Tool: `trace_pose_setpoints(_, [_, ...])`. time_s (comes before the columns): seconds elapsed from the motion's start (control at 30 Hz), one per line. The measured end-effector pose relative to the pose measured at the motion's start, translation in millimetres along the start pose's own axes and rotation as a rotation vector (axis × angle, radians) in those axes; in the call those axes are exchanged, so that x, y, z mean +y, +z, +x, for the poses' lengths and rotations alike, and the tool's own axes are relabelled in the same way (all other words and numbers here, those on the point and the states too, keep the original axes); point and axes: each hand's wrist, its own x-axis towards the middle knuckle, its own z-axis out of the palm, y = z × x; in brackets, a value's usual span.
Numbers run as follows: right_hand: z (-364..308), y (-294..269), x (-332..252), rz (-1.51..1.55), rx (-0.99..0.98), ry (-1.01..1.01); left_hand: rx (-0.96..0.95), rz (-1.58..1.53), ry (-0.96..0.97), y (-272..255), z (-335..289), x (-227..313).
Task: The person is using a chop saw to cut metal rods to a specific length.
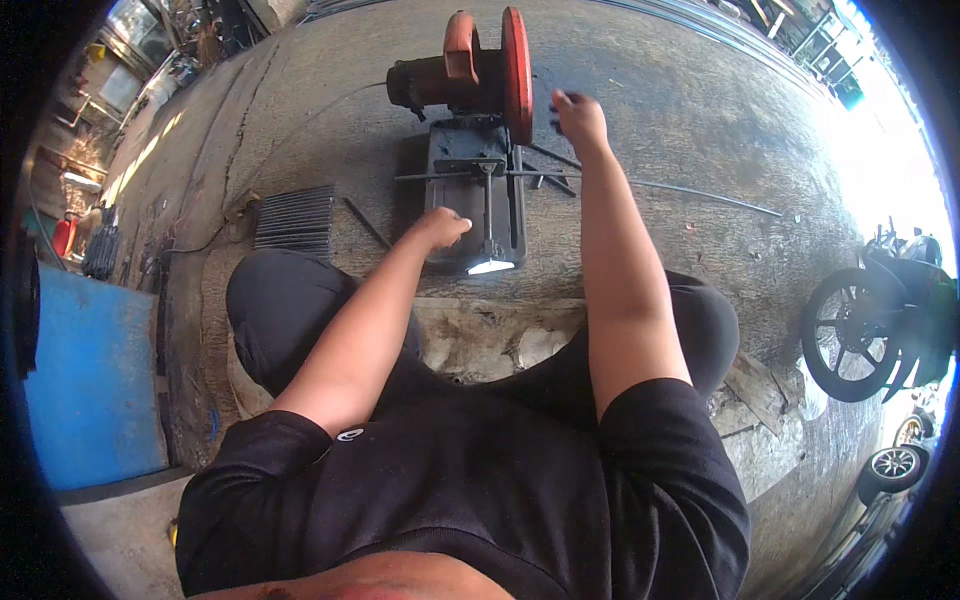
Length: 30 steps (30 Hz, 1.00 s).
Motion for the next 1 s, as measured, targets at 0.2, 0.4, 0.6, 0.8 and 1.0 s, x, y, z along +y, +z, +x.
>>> trace_pose_setpoints(0.2, [-93.7, 2.3, 170.3, -0.959, -0.750, 0.452, 0.056, 0.153, -0.043, 55.8, 11.7, -17.1])
trace_pose_setpoints(0.4, [-155.2, 53.9, 233.7, -1.068, -1.259, 0.298, -0.195, 0.301, -0.196, 95.4, 26.0, -26.7])
trace_pose_setpoints(0.6, [-160.7, 73.5, 217.1, -0.870, -1.125, 0.538, -0.168, 0.222, -0.305, 116.2, 39.7, -42.9])
trace_pose_setpoints(0.8, [-169.3, 84.1, 214.0, -0.518, -1.013, 0.780, -0.182, 0.181, -0.299, 122.0, 44.2, -56.0])
trace_pose_setpoints(1.0, [-169.1, 73.8, 196.8, 0.059, -0.850, 1.028, -0.322, 0.153, -0.370, 114.3, 51.2, -64.6])
